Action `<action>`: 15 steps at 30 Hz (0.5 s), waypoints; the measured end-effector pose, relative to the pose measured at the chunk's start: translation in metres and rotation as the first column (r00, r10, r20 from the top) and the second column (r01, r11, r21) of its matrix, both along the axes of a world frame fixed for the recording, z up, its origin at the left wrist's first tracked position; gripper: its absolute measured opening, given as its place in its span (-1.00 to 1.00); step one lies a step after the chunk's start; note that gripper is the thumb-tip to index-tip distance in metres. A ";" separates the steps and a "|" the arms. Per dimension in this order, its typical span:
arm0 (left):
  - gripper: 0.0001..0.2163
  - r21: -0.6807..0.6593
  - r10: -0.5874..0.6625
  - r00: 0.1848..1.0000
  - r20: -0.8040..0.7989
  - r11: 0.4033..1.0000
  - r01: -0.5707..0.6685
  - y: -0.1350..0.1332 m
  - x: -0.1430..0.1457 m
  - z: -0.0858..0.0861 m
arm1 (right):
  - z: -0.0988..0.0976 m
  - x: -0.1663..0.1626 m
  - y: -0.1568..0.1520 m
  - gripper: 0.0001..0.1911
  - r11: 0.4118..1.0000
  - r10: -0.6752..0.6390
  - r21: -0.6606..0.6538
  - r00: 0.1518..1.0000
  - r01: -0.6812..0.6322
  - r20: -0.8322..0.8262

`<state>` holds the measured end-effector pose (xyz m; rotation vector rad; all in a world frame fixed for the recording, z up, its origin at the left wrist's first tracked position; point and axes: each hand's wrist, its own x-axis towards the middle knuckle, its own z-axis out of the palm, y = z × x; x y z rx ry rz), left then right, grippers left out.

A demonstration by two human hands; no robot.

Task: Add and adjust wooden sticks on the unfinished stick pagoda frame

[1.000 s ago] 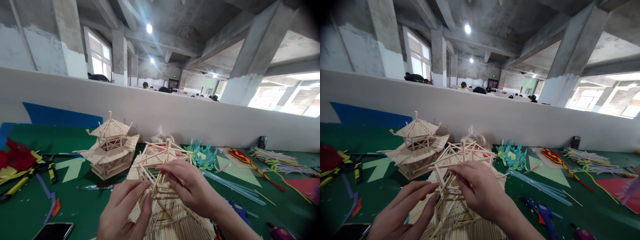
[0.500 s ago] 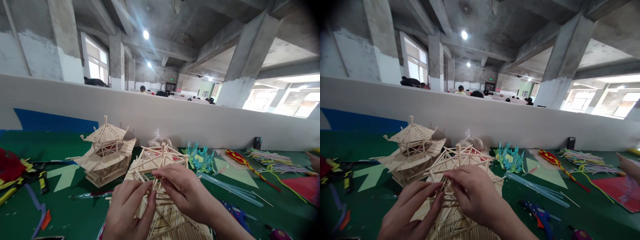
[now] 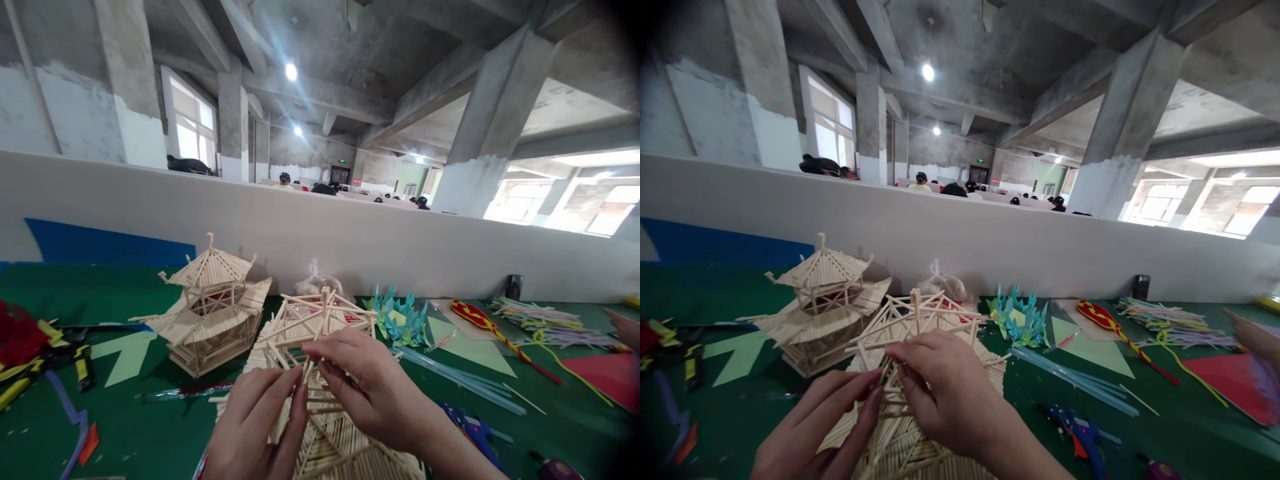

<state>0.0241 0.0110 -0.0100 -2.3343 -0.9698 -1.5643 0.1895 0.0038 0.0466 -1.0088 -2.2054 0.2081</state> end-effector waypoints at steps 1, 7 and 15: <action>-0.82 -0.010 -0.003 1.000 0.001 1.000 0.003 0.000 0.000 0.000 | 0.000 0.000 0.000 -0.70 1.000 0.000 -0.001 1.000 0.000 0.001; -0.84 -0.032 -0.006 1.000 0.011 0.999 0.006 0.001 0.001 0.000 | 0.001 -0.001 0.001 -0.70 1.000 0.001 -0.014 1.000 0.000 0.002; -0.84 -0.039 -0.013 1.000 0.011 0.999 0.014 0.002 0.001 0.000 | 0.000 -0.001 0.001 -0.70 1.000 -0.002 -0.009 1.000 0.002 -0.006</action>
